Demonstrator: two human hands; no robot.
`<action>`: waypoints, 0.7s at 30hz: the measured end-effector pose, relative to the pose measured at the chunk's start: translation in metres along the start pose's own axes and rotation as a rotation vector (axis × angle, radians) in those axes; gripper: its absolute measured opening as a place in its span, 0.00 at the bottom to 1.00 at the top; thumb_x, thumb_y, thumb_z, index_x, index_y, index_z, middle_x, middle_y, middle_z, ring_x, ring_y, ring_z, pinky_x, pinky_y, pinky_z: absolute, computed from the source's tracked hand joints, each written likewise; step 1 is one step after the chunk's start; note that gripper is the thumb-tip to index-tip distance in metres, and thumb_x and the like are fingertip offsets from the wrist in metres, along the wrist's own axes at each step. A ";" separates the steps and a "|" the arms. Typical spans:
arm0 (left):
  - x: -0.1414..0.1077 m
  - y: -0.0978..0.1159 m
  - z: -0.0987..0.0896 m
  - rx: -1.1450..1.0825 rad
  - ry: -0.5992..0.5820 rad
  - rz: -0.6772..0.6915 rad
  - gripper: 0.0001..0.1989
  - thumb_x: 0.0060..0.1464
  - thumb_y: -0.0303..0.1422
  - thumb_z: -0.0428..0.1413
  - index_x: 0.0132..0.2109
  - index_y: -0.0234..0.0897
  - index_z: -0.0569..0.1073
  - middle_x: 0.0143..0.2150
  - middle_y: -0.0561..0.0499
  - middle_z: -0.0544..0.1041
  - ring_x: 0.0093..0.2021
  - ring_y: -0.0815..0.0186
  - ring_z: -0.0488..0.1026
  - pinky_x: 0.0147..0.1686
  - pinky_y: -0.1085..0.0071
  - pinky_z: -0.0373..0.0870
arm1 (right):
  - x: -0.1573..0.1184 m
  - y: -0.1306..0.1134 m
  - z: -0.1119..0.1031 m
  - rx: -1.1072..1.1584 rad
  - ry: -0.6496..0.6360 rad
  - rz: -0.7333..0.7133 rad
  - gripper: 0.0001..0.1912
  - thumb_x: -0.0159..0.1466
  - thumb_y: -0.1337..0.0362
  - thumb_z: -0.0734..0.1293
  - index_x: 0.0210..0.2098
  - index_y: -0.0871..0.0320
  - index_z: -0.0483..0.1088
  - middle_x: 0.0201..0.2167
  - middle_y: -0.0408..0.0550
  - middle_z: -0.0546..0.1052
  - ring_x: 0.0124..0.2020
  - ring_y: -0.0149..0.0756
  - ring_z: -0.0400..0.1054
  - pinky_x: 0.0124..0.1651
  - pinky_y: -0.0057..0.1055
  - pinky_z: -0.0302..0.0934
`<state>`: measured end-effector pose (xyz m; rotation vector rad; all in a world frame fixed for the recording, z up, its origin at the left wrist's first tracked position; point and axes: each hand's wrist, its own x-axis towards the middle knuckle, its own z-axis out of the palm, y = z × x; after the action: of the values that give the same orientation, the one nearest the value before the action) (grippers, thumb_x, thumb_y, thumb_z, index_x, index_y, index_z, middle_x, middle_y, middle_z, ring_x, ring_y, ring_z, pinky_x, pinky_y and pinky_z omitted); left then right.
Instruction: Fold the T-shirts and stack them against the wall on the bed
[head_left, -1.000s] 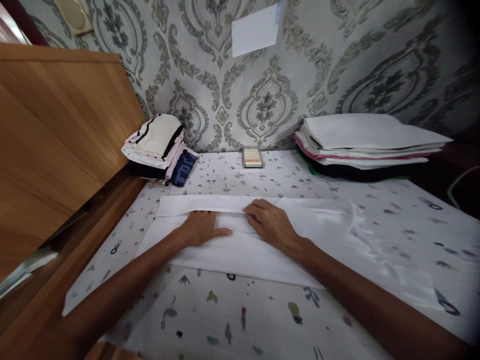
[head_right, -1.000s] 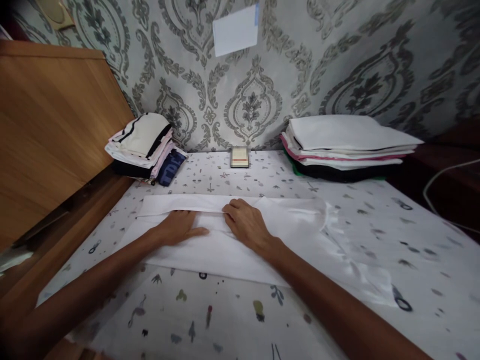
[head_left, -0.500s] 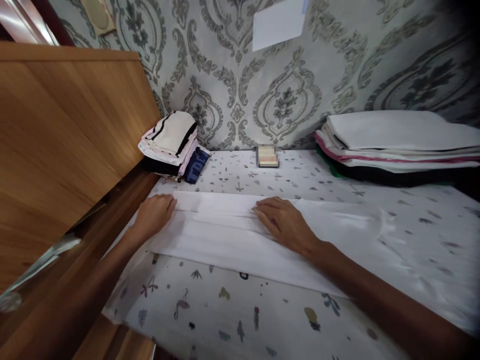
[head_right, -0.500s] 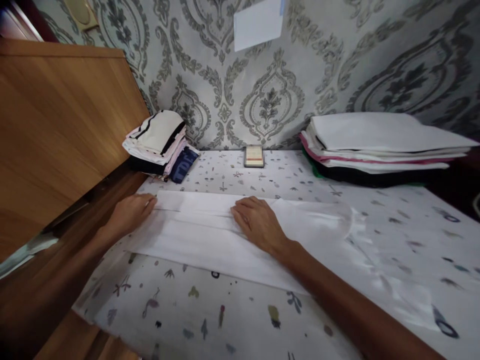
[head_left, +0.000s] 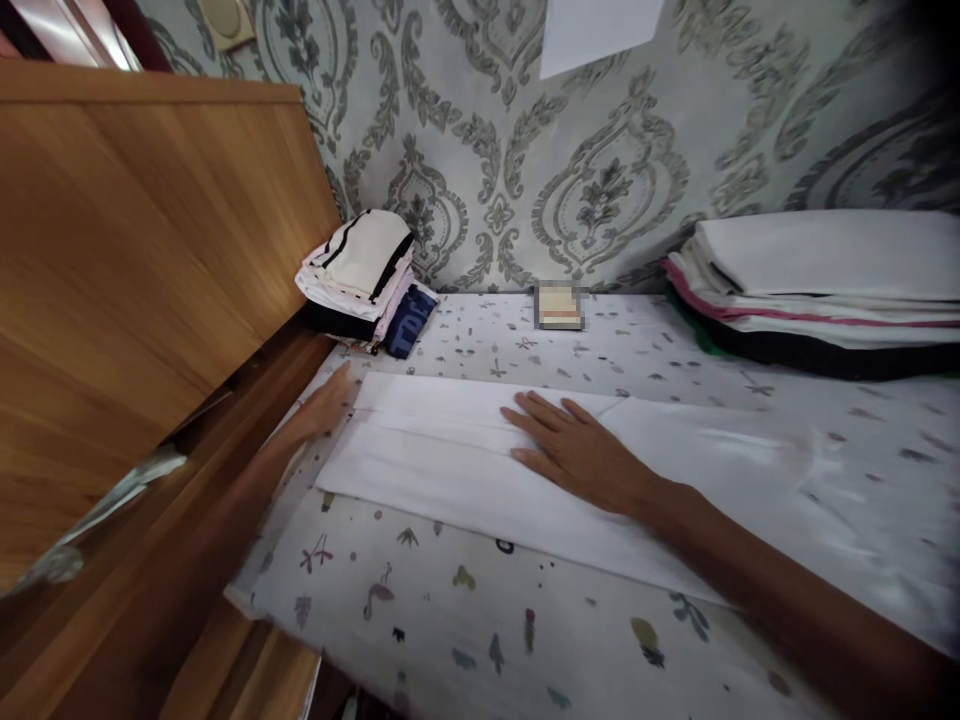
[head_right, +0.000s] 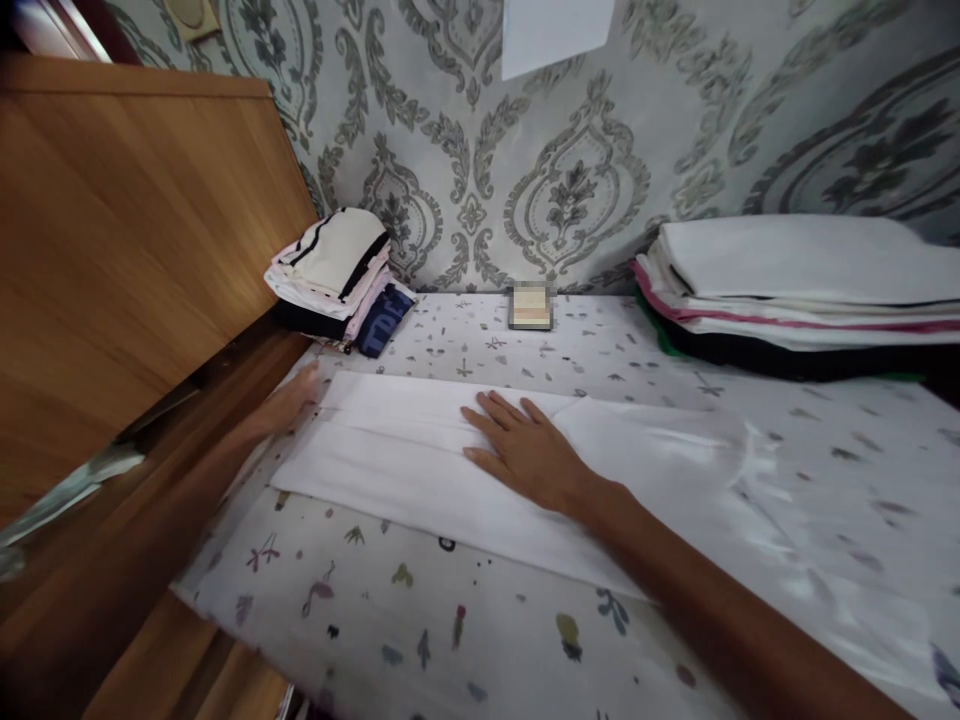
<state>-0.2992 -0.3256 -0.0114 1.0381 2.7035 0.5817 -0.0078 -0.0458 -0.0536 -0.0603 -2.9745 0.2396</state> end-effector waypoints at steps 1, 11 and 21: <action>-0.001 -0.001 -0.006 -0.022 0.043 0.000 0.39 0.66 0.49 0.27 0.72 0.25 0.49 0.75 0.35 0.50 0.74 0.57 0.48 0.71 0.58 0.48 | 0.000 0.001 0.001 0.000 0.010 -0.012 0.34 0.72 0.43 0.48 0.69 0.52 0.59 0.71 0.54 0.58 0.72 0.49 0.49 0.70 0.56 0.48; -0.057 0.023 0.018 0.199 -0.066 0.283 0.33 0.67 0.47 0.35 0.72 0.34 0.52 0.76 0.41 0.46 0.76 0.59 0.41 0.72 0.54 0.43 | -0.004 0.000 -0.003 0.040 0.079 0.002 0.29 0.73 0.49 0.50 0.66 0.52 0.64 0.68 0.55 0.63 0.70 0.49 0.54 0.67 0.57 0.52; -0.055 0.021 0.028 0.354 -0.099 0.253 0.37 0.66 0.50 0.36 0.73 0.30 0.49 0.76 0.37 0.46 0.76 0.54 0.40 0.71 0.49 0.43 | -0.029 0.007 -0.009 0.022 0.048 0.124 0.30 0.74 0.48 0.48 0.67 0.55 0.62 0.70 0.57 0.61 0.71 0.48 0.51 0.68 0.56 0.49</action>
<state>-0.2372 -0.3399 -0.0263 1.4666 2.6634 0.0784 0.0229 -0.0395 -0.0502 -0.2445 -2.9230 0.2819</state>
